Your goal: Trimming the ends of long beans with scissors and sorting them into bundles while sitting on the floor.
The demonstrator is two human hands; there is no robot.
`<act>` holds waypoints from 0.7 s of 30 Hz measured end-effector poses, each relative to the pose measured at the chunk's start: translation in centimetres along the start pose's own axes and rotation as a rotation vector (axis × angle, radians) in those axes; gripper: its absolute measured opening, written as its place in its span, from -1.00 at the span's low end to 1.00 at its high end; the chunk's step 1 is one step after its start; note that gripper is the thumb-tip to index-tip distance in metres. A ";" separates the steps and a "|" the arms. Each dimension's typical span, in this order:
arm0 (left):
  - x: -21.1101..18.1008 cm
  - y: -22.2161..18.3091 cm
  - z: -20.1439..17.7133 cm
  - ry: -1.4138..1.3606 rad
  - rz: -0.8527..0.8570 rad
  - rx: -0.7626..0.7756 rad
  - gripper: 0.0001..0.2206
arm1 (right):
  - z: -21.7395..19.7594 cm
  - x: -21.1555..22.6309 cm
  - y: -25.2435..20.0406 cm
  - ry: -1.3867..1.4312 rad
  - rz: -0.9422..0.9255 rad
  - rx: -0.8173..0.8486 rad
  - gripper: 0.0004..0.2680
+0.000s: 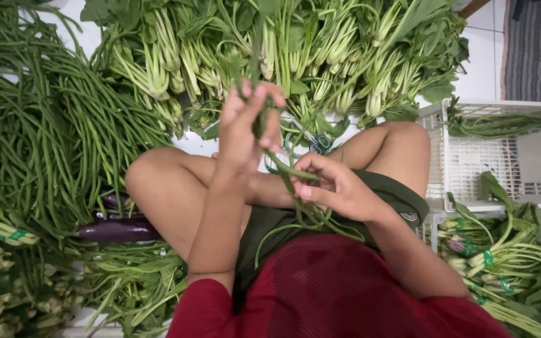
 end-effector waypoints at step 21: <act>-5.9 -1.5 -5.2 0.069 0.357 -0.395 -0.88 | -0.8 6.8 -3.0 -0.634 -0.015 -0.317 -0.87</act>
Point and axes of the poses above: each hand's wrist, its own y-axis towards the middle knuckle, its own z-axis out of the palm, x = y × z, the point moved 6 cm from there along y, towards the middle knuckle, and after that the axes turned 6 degrees about y, right-handed, at the moved point
